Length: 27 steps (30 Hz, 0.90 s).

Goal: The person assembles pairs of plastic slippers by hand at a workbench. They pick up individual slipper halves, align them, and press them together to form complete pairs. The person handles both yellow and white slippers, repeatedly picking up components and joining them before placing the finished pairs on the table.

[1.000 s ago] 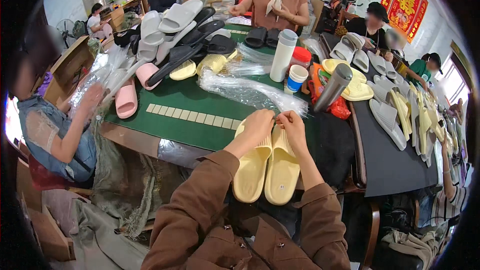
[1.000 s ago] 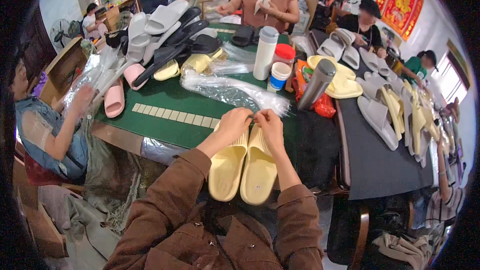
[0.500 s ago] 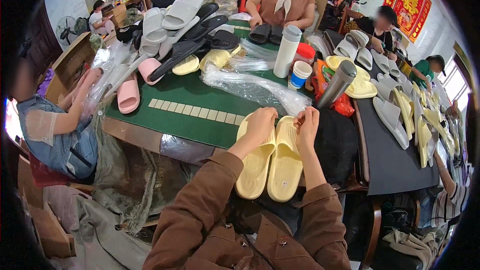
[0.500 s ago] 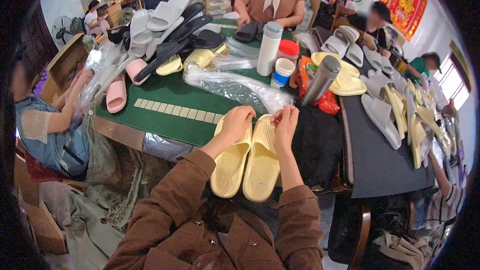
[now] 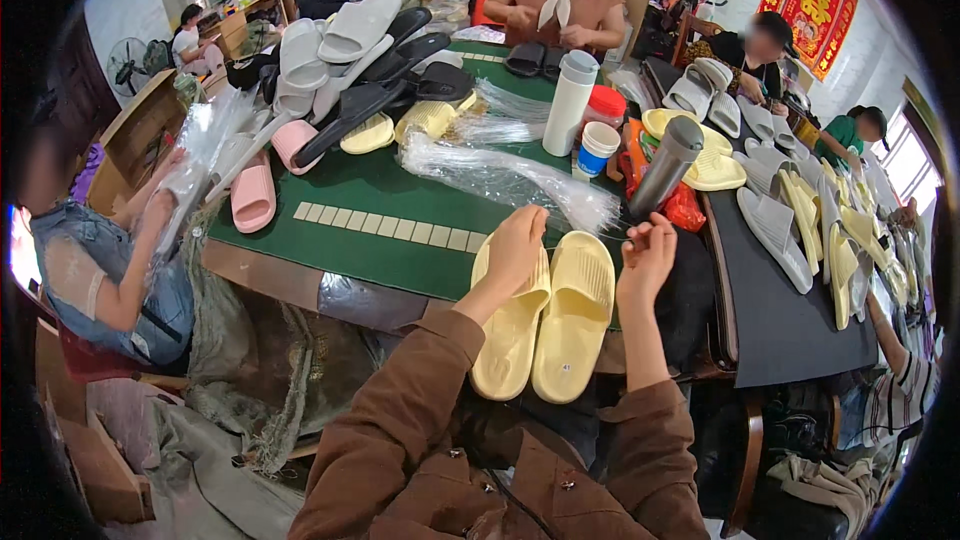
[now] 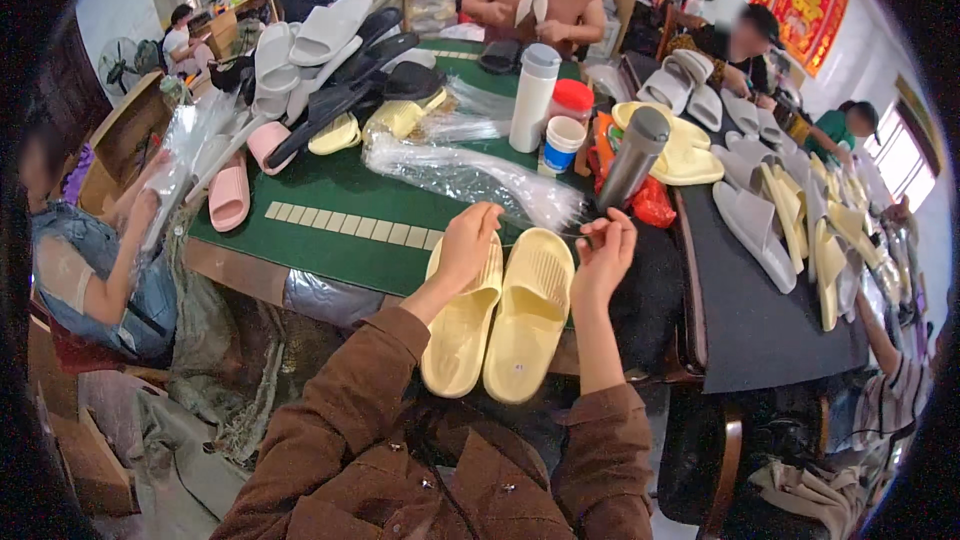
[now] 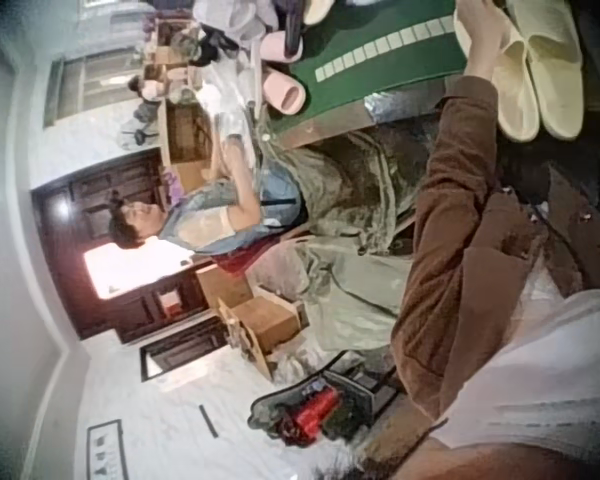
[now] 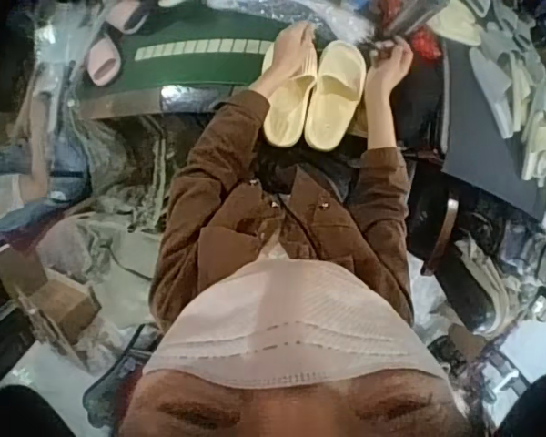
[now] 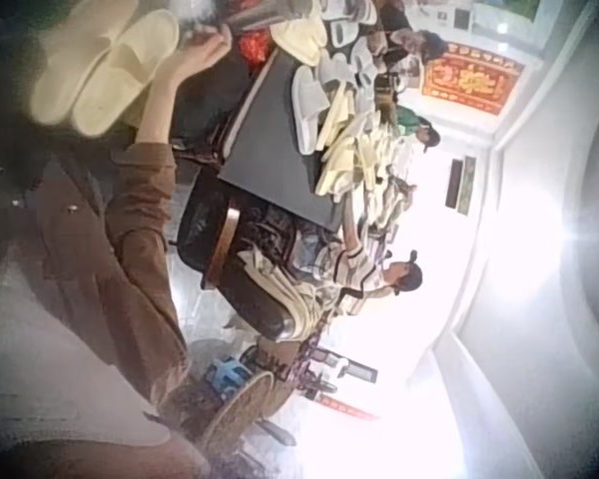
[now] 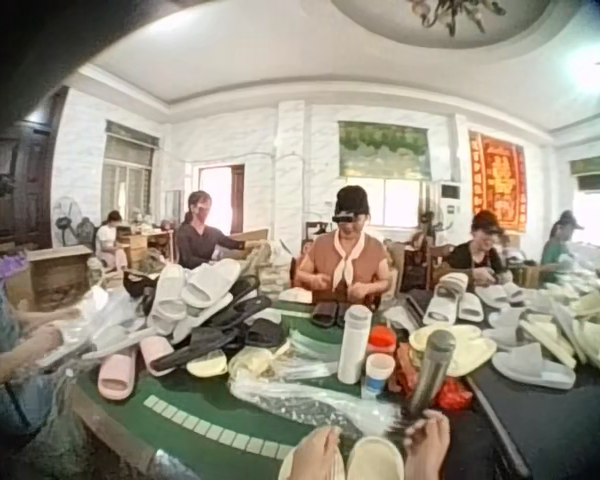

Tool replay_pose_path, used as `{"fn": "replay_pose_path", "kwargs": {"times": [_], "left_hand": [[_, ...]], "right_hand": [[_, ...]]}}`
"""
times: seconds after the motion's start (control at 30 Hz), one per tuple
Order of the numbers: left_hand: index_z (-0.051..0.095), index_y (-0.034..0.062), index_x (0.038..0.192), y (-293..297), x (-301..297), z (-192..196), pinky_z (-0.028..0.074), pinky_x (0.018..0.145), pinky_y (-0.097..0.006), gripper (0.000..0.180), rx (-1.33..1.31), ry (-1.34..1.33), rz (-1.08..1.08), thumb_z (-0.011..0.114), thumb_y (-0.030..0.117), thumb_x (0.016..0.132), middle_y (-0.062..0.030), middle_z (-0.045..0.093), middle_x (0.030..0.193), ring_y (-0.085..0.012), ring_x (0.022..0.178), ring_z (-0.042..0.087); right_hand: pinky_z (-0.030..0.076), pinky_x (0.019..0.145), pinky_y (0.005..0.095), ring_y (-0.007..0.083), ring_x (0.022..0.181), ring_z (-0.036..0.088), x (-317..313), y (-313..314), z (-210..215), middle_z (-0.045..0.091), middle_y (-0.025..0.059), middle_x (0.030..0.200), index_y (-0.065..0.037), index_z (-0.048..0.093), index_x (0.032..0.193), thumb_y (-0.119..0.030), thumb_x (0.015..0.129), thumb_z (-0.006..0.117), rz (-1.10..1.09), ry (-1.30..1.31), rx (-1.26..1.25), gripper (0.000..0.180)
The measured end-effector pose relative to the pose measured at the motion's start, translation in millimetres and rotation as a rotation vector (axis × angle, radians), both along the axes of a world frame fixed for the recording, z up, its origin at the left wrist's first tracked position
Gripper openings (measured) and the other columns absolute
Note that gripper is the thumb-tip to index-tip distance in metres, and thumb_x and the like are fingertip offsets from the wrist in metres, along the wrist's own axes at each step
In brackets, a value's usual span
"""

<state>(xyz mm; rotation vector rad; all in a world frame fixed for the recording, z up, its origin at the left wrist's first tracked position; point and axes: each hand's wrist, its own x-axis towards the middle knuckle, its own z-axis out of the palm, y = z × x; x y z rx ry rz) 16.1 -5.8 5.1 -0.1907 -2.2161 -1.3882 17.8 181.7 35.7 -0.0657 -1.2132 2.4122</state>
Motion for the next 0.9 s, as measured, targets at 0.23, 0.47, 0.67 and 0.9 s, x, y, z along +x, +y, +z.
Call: {"fn": "replay_pose_path", "kwargs": {"times": [0.23, 0.47, 0.67, 0.9], "left_hand": [[0.064, 0.0003, 0.098, -1.9, 4.0, -0.3, 0.049, 0.069, -0.040, 0.027, 0.005, -0.016, -0.012, 0.046, 0.021, 0.098, -0.0144, 0.066, 0.081, -0.0320, 0.077, 0.064], [0.064, -0.0002, 0.099, -0.6, 6.0, 0.4, 0.049, 0.071, -0.039, 0.027, -0.027, -0.015, -0.020, 0.048, 0.022, 0.097, -0.0155, 0.066, 0.085, -0.0316, 0.081, 0.065], [0.066, -0.0009, 0.097, -2.4, -3.6, -10.3, 0.050, 0.071, -0.037, 0.022, -0.026, 0.073, -0.045, 0.052, 0.016, 0.095, -0.0168, 0.067, 0.088, -0.0285, 0.079, 0.065], [0.063, 0.0047, 0.101, 1.2, 24.8, 40.4, 0.049, 0.072, -0.043, 0.019, -0.306, 0.105, -0.093, 0.055, 0.020, 0.095, -0.0144, 0.064, 0.097, -0.0372, 0.084, 0.061]], "right_hand": [[0.051, 0.068, 0.0253, 0.0112, 0.074, 0.056, 47.7, 58.2, 75.4, 0.054, 0.0019, 0.081, -0.007, 0.051, 0.111, -0.020, 0.102, 0.046, -0.217, 0.263, 0.134, 0.016], [0.045, 0.093, 0.0317, 0.0163, 0.095, 0.057, 73.6, 119.2, 109.0, 0.058, 0.0073, 0.100, -0.002, 0.055, 0.106, -0.012, 0.102, 0.042, -0.825, 0.432, 0.576, 0.017], [0.043, 0.091, 0.0302, 0.0171, 0.096, 0.056, 87.8, 146.3, 112.5, 0.060, 0.0076, 0.100, 0.001, 0.060, 0.101, -0.012, 0.102, 0.045, -1.026, 0.312, 1.099, 0.020], [0.045, 0.081, 0.0325, 0.0220, 0.091, 0.059, 64.0, 220.7, 71.2, 0.062, 0.0116, 0.095, -0.001, 0.062, 0.100, -0.011, 0.099, 0.048, -0.802, -0.006, 1.402, 0.017]]}}
